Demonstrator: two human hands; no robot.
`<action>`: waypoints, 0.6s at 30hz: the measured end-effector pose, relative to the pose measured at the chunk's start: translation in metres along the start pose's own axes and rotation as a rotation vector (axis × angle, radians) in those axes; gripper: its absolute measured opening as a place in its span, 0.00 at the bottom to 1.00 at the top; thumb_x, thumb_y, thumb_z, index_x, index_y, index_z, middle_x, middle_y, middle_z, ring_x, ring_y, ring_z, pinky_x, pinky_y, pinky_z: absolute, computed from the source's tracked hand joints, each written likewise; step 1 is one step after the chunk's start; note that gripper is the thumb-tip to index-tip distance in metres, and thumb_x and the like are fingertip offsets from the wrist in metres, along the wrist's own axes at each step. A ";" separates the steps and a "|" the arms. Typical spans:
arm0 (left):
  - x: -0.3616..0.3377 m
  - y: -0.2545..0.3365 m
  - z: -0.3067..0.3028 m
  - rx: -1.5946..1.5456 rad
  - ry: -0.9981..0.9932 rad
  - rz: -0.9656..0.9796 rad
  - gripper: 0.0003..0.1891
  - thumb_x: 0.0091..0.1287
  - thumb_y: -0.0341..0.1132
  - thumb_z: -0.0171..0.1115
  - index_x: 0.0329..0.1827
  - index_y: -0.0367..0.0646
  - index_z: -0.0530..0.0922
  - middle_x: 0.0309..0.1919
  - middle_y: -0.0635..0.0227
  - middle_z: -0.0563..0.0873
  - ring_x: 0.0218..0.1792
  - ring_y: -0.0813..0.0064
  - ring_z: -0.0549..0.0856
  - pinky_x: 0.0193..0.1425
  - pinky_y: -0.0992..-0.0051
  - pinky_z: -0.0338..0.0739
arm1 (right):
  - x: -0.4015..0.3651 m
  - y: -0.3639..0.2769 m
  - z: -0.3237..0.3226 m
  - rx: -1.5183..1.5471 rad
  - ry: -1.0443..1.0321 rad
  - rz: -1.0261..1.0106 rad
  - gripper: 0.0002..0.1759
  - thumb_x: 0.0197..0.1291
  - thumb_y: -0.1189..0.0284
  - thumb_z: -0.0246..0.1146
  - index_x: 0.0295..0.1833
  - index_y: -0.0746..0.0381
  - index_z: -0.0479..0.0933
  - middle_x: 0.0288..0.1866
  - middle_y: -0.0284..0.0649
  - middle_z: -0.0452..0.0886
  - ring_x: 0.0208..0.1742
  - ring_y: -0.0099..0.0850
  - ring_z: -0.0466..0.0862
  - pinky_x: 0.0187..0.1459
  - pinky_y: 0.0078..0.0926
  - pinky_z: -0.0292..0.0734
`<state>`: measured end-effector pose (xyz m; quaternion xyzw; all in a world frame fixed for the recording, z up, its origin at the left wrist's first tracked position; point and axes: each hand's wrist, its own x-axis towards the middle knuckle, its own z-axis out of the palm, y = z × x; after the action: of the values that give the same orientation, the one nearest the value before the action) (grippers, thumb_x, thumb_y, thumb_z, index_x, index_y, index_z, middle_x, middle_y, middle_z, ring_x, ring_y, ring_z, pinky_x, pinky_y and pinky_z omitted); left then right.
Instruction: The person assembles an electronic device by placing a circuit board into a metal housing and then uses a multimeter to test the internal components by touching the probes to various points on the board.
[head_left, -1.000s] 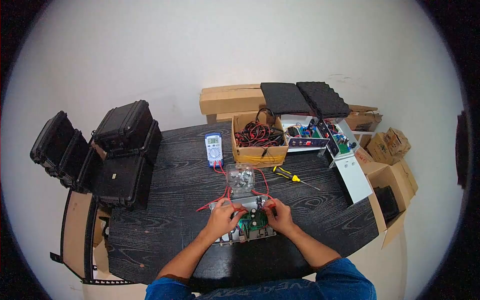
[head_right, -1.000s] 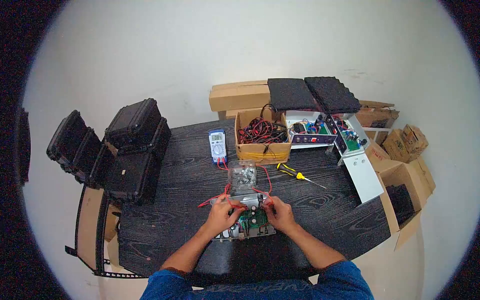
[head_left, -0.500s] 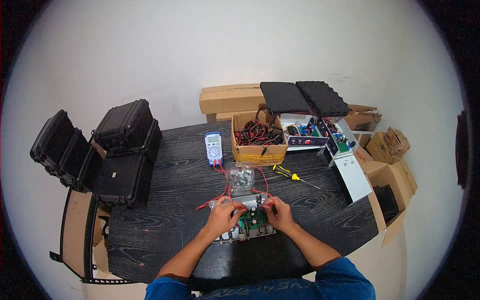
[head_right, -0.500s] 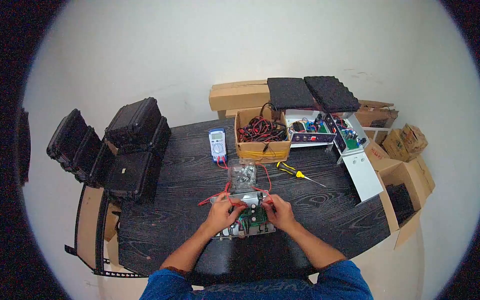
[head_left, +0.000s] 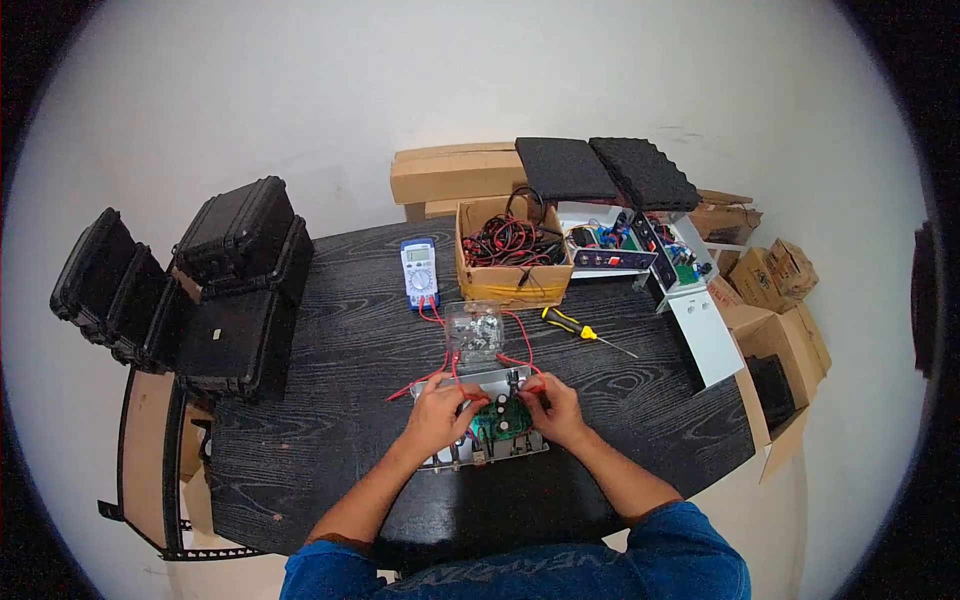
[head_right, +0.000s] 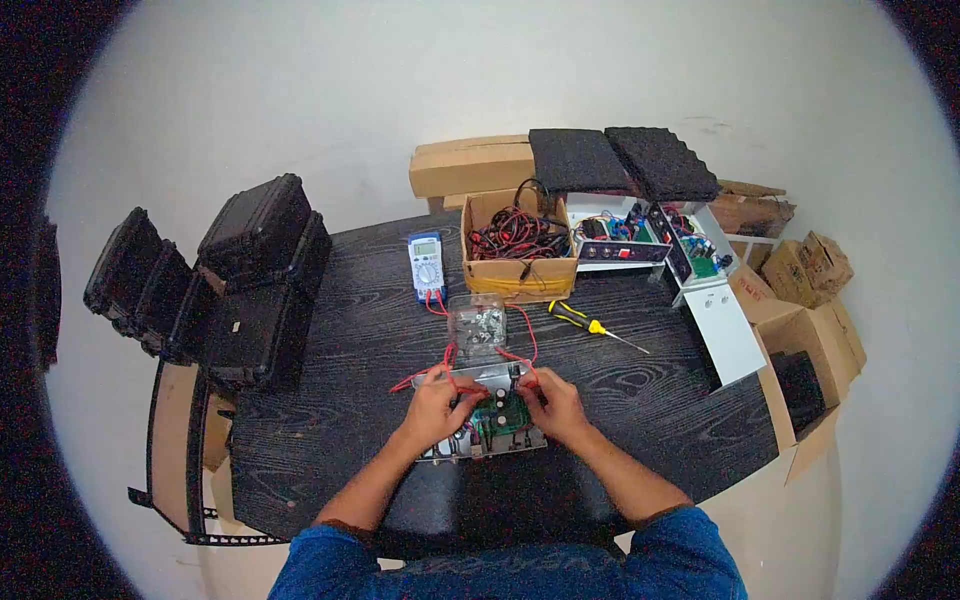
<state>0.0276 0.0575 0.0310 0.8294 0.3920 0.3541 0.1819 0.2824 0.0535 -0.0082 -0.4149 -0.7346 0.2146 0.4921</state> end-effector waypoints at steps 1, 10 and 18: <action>0.001 -0.001 -0.001 -0.012 -0.014 -0.024 0.04 0.69 0.33 0.71 0.44 0.46 0.88 0.43 0.68 0.93 0.48 0.64 0.91 0.73 0.53 0.72 | -0.001 0.001 0.001 0.000 0.009 0.002 0.07 0.69 0.78 0.68 0.50 0.62 0.79 0.42 0.44 0.86 0.37 0.36 0.90 0.38 0.31 0.83; 0.000 -0.002 0.001 -0.024 0.056 0.029 0.05 0.68 0.31 0.71 0.44 0.45 0.86 0.41 0.67 0.93 0.45 0.62 0.90 0.68 0.57 0.74 | -0.007 0.016 0.005 0.010 0.068 0.110 0.07 0.73 0.72 0.66 0.49 0.63 0.77 0.37 0.45 0.87 0.38 0.40 0.91 0.42 0.36 0.84; 0.000 0.000 0.000 0.004 0.048 0.022 0.05 0.67 0.31 0.72 0.44 0.45 0.86 0.40 0.66 0.93 0.44 0.62 0.91 0.68 0.57 0.74 | -0.007 0.017 0.007 0.039 0.096 0.105 0.08 0.73 0.72 0.67 0.50 0.64 0.77 0.37 0.44 0.88 0.38 0.39 0.91 0.41 0.34 0.84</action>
<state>0.0279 0.0573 0.0310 0.8253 0.3878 0.3749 0.1668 0.2845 0.0581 -0.0272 -0.4529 -0.6832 0.2342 0.5228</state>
